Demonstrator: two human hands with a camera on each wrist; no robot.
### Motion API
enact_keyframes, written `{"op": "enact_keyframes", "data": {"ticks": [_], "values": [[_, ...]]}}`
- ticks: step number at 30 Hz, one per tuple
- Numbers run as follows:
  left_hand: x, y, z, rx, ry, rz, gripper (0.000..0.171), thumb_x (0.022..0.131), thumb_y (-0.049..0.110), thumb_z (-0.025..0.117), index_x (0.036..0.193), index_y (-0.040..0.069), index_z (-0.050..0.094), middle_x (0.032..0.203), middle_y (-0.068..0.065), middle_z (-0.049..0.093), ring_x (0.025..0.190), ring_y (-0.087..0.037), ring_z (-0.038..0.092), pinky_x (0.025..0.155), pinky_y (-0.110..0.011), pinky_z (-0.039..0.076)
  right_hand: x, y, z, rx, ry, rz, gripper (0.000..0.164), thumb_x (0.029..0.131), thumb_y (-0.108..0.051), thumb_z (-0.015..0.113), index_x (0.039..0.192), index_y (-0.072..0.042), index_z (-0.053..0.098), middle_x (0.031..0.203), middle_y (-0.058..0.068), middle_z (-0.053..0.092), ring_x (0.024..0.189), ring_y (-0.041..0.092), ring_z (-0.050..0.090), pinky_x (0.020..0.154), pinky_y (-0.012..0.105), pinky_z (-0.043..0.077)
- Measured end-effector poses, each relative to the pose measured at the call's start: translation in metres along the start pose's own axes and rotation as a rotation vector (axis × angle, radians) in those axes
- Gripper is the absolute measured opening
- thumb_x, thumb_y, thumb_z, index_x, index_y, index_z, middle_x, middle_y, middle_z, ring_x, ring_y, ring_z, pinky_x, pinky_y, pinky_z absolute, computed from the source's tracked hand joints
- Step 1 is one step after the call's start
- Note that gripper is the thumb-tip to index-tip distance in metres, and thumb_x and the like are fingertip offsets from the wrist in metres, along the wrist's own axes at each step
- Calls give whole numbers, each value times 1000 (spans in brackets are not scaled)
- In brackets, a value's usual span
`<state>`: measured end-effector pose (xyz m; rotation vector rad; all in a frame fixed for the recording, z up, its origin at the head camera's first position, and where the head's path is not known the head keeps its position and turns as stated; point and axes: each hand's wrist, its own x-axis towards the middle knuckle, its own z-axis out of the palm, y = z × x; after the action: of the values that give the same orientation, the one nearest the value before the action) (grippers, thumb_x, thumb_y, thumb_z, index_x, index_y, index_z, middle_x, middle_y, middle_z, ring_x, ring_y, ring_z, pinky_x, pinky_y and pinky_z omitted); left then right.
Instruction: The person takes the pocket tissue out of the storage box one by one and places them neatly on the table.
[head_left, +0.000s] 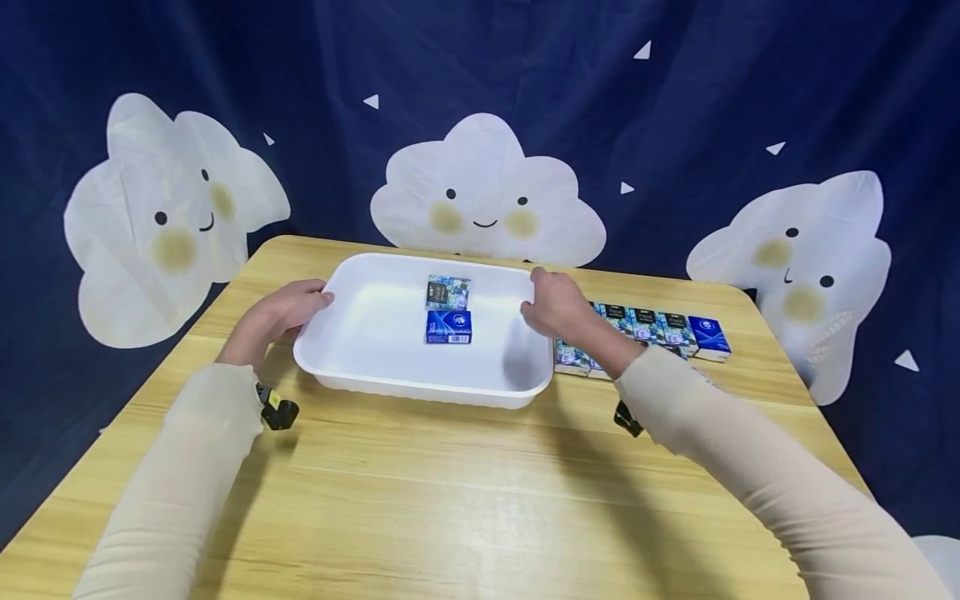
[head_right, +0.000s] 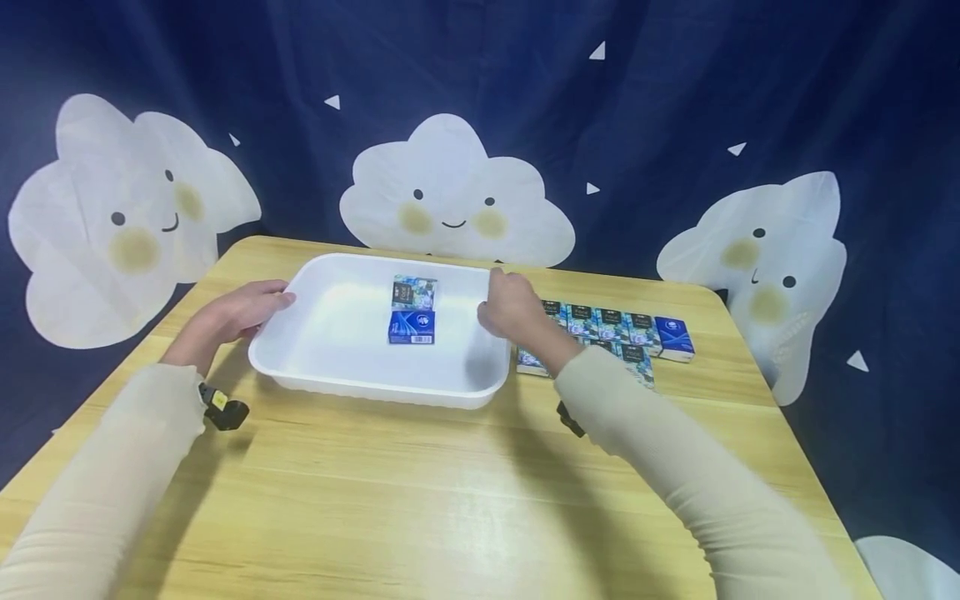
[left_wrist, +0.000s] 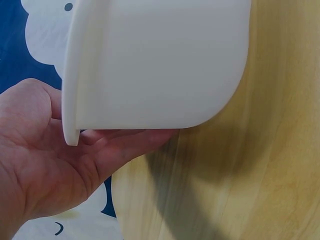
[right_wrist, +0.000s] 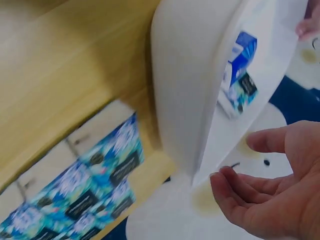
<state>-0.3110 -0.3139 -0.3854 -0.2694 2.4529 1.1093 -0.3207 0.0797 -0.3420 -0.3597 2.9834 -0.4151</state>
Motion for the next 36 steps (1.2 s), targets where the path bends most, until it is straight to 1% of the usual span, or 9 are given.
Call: {"op": "enact_keyframes", "data": {"ticks": [4, 10, 12, 16, 21, 23, 28, 32, 36], "values": [[1, 1, 0, 8, 1, 2, 61, 111, 31, 29, 162, 4, 11, 157, -27, 30, 130, -40, 41, 106, -51, 43, 3, -19, 13, -34, -58, -5, 59, 99, -25, 58, 148, 3, 41, 135, 24, 58, 121, 34, 59, 100, 44, 52], [2, 0, 0, 9, -2, -7, 62, 111, 33, 30, 163, 5, 10, 157, -26, 30, 130, -40, 41, 105, -50, 44, 4, -43, 30, -58, -110, -64, 58, 100, -31, 60, 144, 3, 44, 127, 22, 61, 120, 33, 59, 102, 44, 50], [1, 0, 0, 4, -3, -9, 62, 111, 33, 30, 163, 5, 10, 157, -26, 30, 130, -40, 41, 105, -50, 44, 4, -49, 33, -52, -127, -63, 61, 100, -34, 61, 145, 3, 44, 129, 22, 60, 123, 34, 58, 105, 44, 48], [1, 1, 0, 1, -4, -4, 62, 111, 33, 30, 163, 5, 11, 156, -26, 32, 128, -39, 43, 102, -48, 46, 3, -60, 37, -46, -156, -51, 68, 99, -38, 63, 150, 1, 40, 136, 21, 58, 130, 36, 53, 109, 46, 44], [0, 0, 1, 5, 2, 0, 61, 111, 33, 30, 162, 5, 14, 154, -25, 34, 127, -39, 44, 98, -45, 48, 4, -71, 41, -31, -191, -63, 76, 99, -44, 63, 154, 1, 35, 141, 21, 54, 135, 36, 48, 112, 47, 40], [1, 0, 1, 5, 5, 11, 60, 111, 33, 30, 162, 5, 16, 153, -25, 35, 126, -38, 45, 98, -44, 48, 5, -74, 44, -21, -201, -69, 80, 99, -46, 62, 156, 1, 32, 146, 23, 50, 140, 38, 43, 114, 49, 38], [2, 0, 1, 6, 7, 31, 58, 111, 31, 29, 161, 4, 18, 152, -25, 36, 127, -37, 45, 101, -48, 46, 9, -79, 54, -12, -202, -83, 84, 98, -51, 61, 158, -2, 28, 153, 24, 44, 144, 41, 38, 115, 52, 37], [2, 0, 0, 3, 5, 24, 59, 111, 32, 29, 162, 4, 16, 153, -25, 36, 128, -38, 45, 104, -50, 45, 13, -84, 60, -4, -187, -89, 84, 97, -54, 62, 159, -8, 29, 154, 23, 43, 143, 41, 38, 113, 53, 39], [1, 0, 1, -1, 2, 14, 60, 111, 32, 30, 162, 5, 14, 155, -26, 35, 129, -38, 45, 104, -49, 45, 14, -87, 63, -37, -203, -72, 83, 97, -58, 60, 161, -15, 29, 154, 24, 42, 142, 40, 39, 111, 52, 40]]}}
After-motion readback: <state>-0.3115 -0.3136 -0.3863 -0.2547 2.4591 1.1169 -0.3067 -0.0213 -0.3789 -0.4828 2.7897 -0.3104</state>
